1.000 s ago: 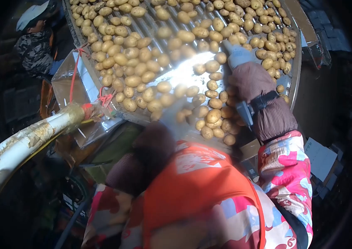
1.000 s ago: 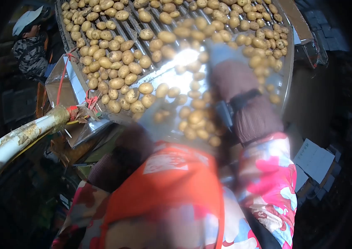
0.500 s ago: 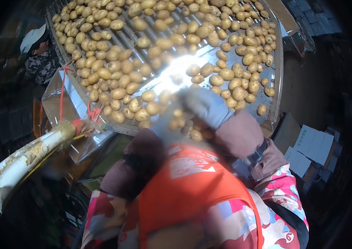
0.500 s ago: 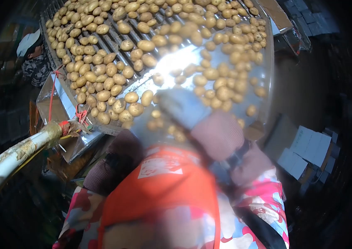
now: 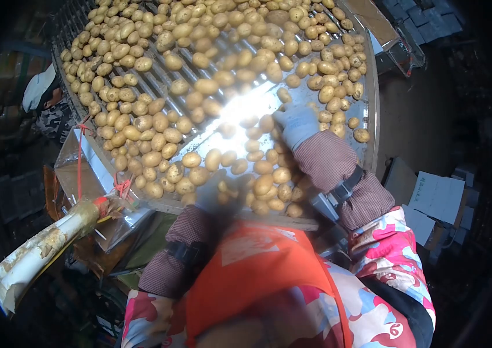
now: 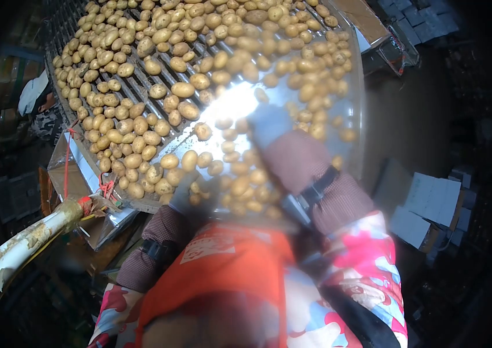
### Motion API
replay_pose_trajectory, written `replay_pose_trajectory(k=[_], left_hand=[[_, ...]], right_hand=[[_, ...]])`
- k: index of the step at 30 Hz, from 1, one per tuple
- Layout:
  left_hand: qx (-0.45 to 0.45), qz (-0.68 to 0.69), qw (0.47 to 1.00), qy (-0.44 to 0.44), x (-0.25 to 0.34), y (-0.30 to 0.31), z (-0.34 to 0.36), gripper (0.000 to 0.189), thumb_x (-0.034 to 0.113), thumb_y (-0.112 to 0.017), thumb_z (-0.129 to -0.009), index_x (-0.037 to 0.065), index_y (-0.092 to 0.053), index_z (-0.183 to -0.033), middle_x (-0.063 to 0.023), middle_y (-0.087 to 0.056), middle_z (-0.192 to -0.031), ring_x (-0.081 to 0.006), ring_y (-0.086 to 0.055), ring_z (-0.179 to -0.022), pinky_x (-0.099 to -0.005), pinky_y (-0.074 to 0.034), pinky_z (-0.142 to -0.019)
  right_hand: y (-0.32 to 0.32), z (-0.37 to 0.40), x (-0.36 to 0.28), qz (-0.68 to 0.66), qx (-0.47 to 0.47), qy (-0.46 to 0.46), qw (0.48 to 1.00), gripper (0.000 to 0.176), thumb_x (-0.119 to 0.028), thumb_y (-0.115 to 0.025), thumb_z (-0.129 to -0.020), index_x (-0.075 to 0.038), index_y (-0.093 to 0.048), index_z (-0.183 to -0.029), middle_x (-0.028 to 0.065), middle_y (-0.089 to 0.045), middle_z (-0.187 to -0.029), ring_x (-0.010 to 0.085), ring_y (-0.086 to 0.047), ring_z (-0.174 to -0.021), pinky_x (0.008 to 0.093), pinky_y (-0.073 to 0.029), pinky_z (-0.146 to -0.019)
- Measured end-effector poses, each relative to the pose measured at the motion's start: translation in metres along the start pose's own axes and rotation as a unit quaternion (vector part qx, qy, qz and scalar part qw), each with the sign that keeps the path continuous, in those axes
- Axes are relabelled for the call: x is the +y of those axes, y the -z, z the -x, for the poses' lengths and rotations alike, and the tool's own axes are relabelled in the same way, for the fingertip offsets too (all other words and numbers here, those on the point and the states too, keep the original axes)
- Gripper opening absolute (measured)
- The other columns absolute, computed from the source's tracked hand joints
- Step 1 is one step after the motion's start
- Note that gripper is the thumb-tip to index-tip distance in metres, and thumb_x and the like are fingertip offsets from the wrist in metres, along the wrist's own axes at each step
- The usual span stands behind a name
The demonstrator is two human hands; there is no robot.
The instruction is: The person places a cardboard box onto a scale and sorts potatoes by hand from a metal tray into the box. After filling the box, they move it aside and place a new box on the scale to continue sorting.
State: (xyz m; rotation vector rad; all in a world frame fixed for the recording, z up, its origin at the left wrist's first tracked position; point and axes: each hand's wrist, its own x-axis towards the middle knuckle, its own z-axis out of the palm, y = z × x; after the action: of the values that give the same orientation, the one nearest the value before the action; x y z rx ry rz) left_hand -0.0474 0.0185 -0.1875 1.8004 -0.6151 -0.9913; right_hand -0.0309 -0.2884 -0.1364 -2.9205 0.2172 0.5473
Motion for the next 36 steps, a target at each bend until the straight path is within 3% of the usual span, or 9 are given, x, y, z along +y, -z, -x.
replay_pose_trajectory(k=[2, 7, 12, 18, 24, 27, 29, 31, 36], left_hand=[[0.006, -0.113, 0.992, -0.061, 0.033, 0.003, -0.006, 0.027, 0.028, -0.054, -0.1, 0.01, -0.065, -0.116, -0.0157, -0.066, -0.101, -0.0318, -0.065, -0.088, -0.0434, -0.054, -0.073], [0.017, -0.184, 0.979, -0.087, 0.068, 0.006, 0.006, 0.028, 0.024, -0.052, -0.101, 0.009, -0.064, -0.121, -0.0156, -0.067, -0.103, -0.03, -0.066, -0.091, -0.0406, -0.055, -0.076], [-0.002, 0.095, 0.992, 0.078, 0.035, -0.009, 0.026, 0.029, 0.022, -0.05, -0.104, 0.005, -0.062, -0.123, -0.0093, -0.067, -0.11, -0.0189, -0.066, -0.095, -0.0315, -0.054, -0.078], [0.158, 0.534, 0.804, 0.21, 0.041, -0.026, 0.029, 0.026, 0.029, -0.045, -0.108, 0.008, -0.061, -0.109, 0.0019, -0.058, -0.085, -0.0094, -0.059, -0.074, -0.0221, -0.051, -0.066], [0.01, -0.001, 1.0, -0.03, 0.076, 0.003, 0.027, 0.034, 0.026, -0.046, -0.108, 0.006, -0.054, -0.134, -0.002, -0.06, -0.115, -0.0118, -0.059, -0.101, -0.0267, -0.051, -0.087], [-0.009, -0.022, 0.998, -0.054, 0.121, 0.016, 0.023, 0.044, 0.026, -0.048, -0.107, 0.006, -0.047, -0.147, -0.0039, -0.057, -0.134, -0.0115, -0.058, -0.109, -0.0272, -0.051, -0.093], [-0.02, 0.234, 0.971, 0.033, 0.1, 0.007, 0.011, 0.047, 0.023, -0.052, -0.105, 0.008, -0.046, -0.149, -0.0041, -0.059, -0.135, -0.0104, -0.058, -0.103, -0.026, -0.052, -0.089], [-0.037, 0.523, 0.842, 0.125, 0.045, -0.013, -0.002, 0.048, 0.017, -0.056, -0.102, 0.01, -0.047, -0.148, -0.004, -0.061, -0.13, -0.0099, -0.057, -0.098, -0.0248, -0.051, -0.086], [-0.069, 0.502, 0.849, 0.152, 0.083, 0.008, 0.025, 0.046, 0.013, -0.052, -0.104, 0.01, -0.045, -0.15, -0.0098, -0.052, -0.145, -0.0167, -0.054, -0.126, -0.0323, -0.051, -0.102]], right_hand=[[0.001, 0.001, 0.004, -0.109, -0.011, 0.087, 0.99, 0.015, -0.024, -0.071, -0.086, -0.015, -0.072, -0.097, 0.0115, -0.069, -0.104, 0.0292, -0.067, -0.096, 0.0468, -0.053, -0.087], [0.051, -0.058, 0.089, 0.084, 0.281, -0.115, 0.949, 0.036, -0.024, -0.067, -0.086, -0.014, -0.066, -0.121, 0.0124, -0.065, -0.129, 0.031, -0.06, -0.122, 0.0441, -0.05, -0.101], [0.061, -0.111, 0.124, 0.208, -0.047, -0.154, 0.965, 0.06, -0.031, -0.07, -0.087, -0.017, -0.052, -0.142, 0.0154, -0.055, -0.143, 0.033, -0.053, -0.134, 0.0431, -0.047, -0.108], [0.049, -0.111, 0.109, 0.061, 0.008, -0.18, 0.982, 0.062, -0.036, -0.073, -0.086, -0.017, -0.053, -0.142, 0.0155, -0.057, -0.141, 0.0315, -0.056, -0.131, 0.0427, -0.048, -0.108], [0.045, -0.032, 0.071, -0.125, 0.26, -0.105, 0.952, 0.046, -0.033, -0.072, -0.086, -0.009, -0.063, -0.124, 0.0146, -0.066, -0.12, 0.0289, -0.066, -0.112, 0.039, -0.053, -0.095], [0.05, 0.048, -0.009, -0.356, 0.047, -0.025, 0.933, 0.048, -0.031, -0.072, -0.086, -0.01, -0.063, -0.129, 0.0156, -0.067, -0.122, 0.026, -0.064, -0.114, 0.0373, -0.051, -0.099], [0.025, 0.076, -0.026, -0.341, 0.077, 0.18, 0.92, 0.046, -0.025, -0.071, -0.091, -0.007, -0.062, -0.133, 0.0101, -0.07, -0.107, 0.0207, -0.069, -0.098, 0.0343, -0.057, -0.087], [0.012, 0.07, -0.021, -0.445, 0.016, -0.034, 0.895, 0.043, -0.024, -0.068, -0.094, -0.008, -0.061, -0.133, 0.0105, -0.069, -0.112, 0.0222, -0.068, -0.103, 0.0364, -0.056, -0.089], [-0.028, 0.035, -0.012, -0.051, 0.049, -0.038, 0.997, 0.032, -0.018, -0.061, -0.095, -0.016, -0.063, -0.127, 0.0153, -0.067, -0.118, 0.0325, -0.067, -0.107, 0.043, -0.055, -0.09]])
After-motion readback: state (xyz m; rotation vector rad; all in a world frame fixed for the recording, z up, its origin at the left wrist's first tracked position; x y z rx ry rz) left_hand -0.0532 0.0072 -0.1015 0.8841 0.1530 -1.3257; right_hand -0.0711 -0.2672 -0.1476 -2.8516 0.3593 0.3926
